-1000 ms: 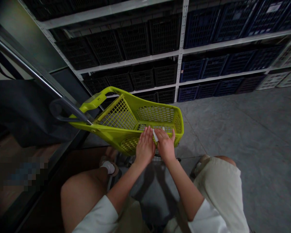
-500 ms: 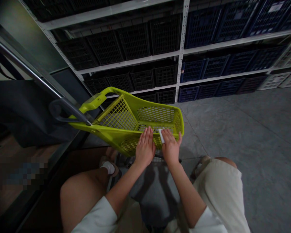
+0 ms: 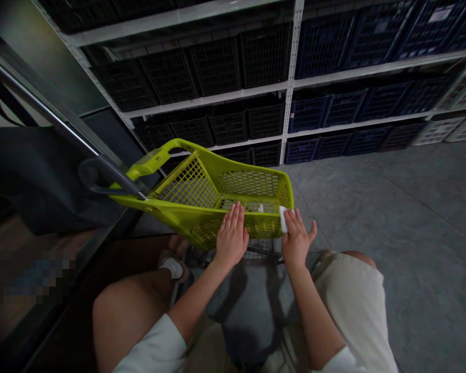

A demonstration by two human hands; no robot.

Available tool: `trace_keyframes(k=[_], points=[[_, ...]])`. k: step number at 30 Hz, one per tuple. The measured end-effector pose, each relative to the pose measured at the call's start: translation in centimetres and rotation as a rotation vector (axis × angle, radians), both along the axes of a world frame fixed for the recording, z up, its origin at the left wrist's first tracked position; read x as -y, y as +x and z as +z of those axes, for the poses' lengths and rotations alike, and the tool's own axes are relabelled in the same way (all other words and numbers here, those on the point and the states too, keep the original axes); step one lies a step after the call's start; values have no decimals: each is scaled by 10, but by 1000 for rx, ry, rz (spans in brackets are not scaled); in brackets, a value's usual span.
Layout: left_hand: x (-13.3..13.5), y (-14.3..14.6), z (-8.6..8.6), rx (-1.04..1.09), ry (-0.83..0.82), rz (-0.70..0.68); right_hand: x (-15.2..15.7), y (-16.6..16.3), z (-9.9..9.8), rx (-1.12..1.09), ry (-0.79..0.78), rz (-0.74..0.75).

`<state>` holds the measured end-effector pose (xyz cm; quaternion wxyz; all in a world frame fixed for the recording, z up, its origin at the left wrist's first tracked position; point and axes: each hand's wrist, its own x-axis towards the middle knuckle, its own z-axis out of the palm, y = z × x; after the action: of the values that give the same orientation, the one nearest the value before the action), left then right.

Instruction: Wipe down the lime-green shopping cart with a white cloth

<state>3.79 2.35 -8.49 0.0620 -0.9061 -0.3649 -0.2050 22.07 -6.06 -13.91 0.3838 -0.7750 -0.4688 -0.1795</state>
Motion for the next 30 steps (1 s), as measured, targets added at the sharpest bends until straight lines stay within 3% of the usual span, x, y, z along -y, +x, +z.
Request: trace_keyframes(k=[2, 7, 9, 12, 15, 17, 20, 25, 27, 30], points=[[-1, 1, -3, 3, 1, -5, -15, -24, 11, -48, -6, 16], [-4, 1, -7, -26, -8, 30, -50, -87, 42, -53, -64, 272], [-5, -1, -7, -21, 0, 25, -47, -85, 42, -29, -67, 321], [-4, -4, -2, 5, 11, 5, -25, -50, 26, 34, -61, 311], [-2, -4, 2, 8, 3, 2, 0, -6, 6, 34, -31, 159], [0, -2, 3, 7, -3, 1, 7, 6, -1, -3, -16, 62], [0, 0, 1, 29, -10, -15, -6, -14, 6, -47, -3, 24], [-4, -1, -7, 31, -17, -2, -45, -84, 33, -37, -39, 266], [-5, -2, -7, 38, -6, -5, -46, -89, 36, -24, -43, 320], [-4, -4, -4, 54, 2, -25, -31, -64, 29, 22, -44, 329]])
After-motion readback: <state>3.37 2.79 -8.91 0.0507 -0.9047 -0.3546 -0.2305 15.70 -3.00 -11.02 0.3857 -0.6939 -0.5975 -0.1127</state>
